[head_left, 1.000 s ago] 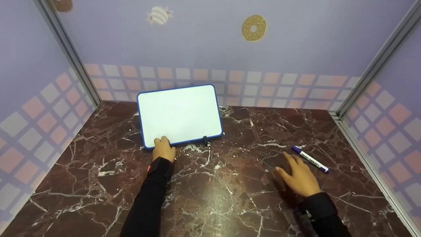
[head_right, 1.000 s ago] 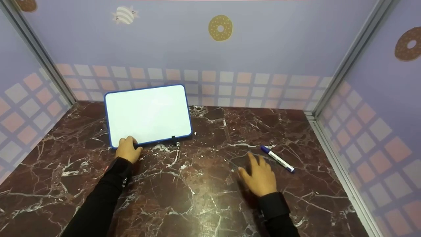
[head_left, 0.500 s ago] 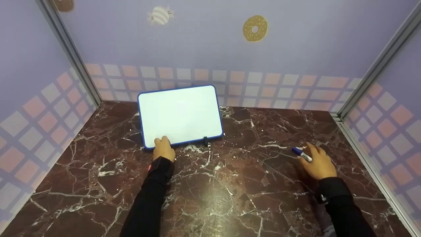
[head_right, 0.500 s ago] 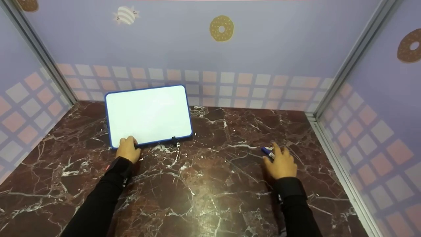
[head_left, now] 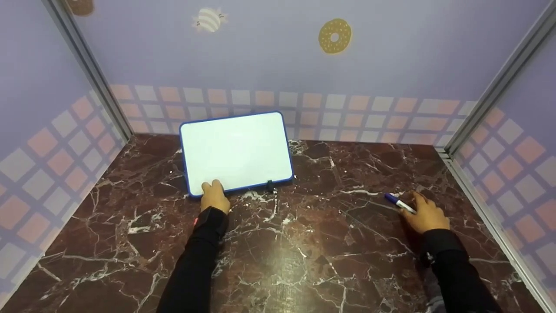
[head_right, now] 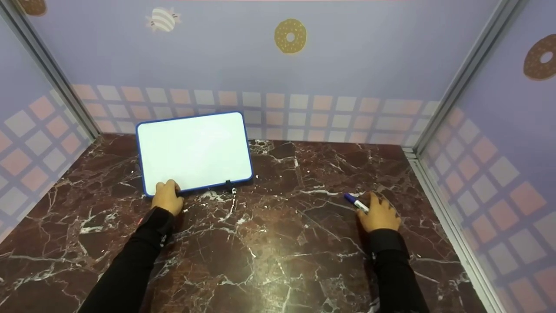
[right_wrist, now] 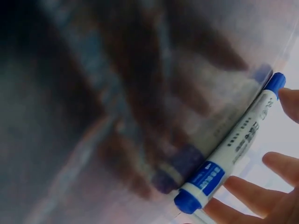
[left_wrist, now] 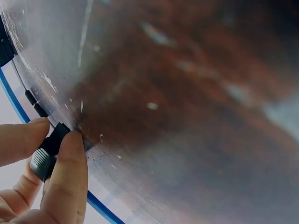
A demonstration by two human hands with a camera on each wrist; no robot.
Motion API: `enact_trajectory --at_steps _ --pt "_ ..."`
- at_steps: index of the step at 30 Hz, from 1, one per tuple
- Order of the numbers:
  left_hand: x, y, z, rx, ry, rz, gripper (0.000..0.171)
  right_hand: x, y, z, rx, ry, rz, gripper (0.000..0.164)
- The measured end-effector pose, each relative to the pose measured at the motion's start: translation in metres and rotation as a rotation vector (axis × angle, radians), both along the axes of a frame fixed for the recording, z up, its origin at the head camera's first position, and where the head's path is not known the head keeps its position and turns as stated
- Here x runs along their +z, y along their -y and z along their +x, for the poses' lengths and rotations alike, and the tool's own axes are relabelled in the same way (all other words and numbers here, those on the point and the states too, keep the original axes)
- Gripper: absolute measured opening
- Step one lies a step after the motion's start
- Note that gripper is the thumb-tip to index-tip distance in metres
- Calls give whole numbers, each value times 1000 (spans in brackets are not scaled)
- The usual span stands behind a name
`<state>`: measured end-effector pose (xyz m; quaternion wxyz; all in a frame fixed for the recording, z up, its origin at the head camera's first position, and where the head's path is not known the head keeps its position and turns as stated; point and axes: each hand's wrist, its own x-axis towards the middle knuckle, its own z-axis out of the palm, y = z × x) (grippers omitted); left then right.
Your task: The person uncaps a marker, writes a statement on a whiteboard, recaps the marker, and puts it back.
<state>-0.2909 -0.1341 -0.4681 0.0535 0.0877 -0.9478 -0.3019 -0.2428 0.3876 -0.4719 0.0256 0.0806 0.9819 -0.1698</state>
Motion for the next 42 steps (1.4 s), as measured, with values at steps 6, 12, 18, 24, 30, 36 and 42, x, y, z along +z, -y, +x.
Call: enact_trajectory --at_steps 6,12,18,24,30,36,42 --pt "2 1 0 -9 3 0 18 2 -2 1 34 14 43 53" --pt "0 3 -1 -28 1 -2 20 2 -1 2 -6 -9 60 39" --pt "1 4 2 -41 -18 0 18 2 -1 3 12 -29 68 30" --pt "1 6 2 -49 -22 -3 19 2 -3 3 41 -61 39 27" --pt "3 7 6 -47 3 22 21 4 -4 3 85 -94 -41 24" --pt "4 8 10 -68 8 27 18 10 0 4 126 -110 -84 29" --pt "3 9 14 -103 -5 7 20 18 8 11 135 -158 -89 28"
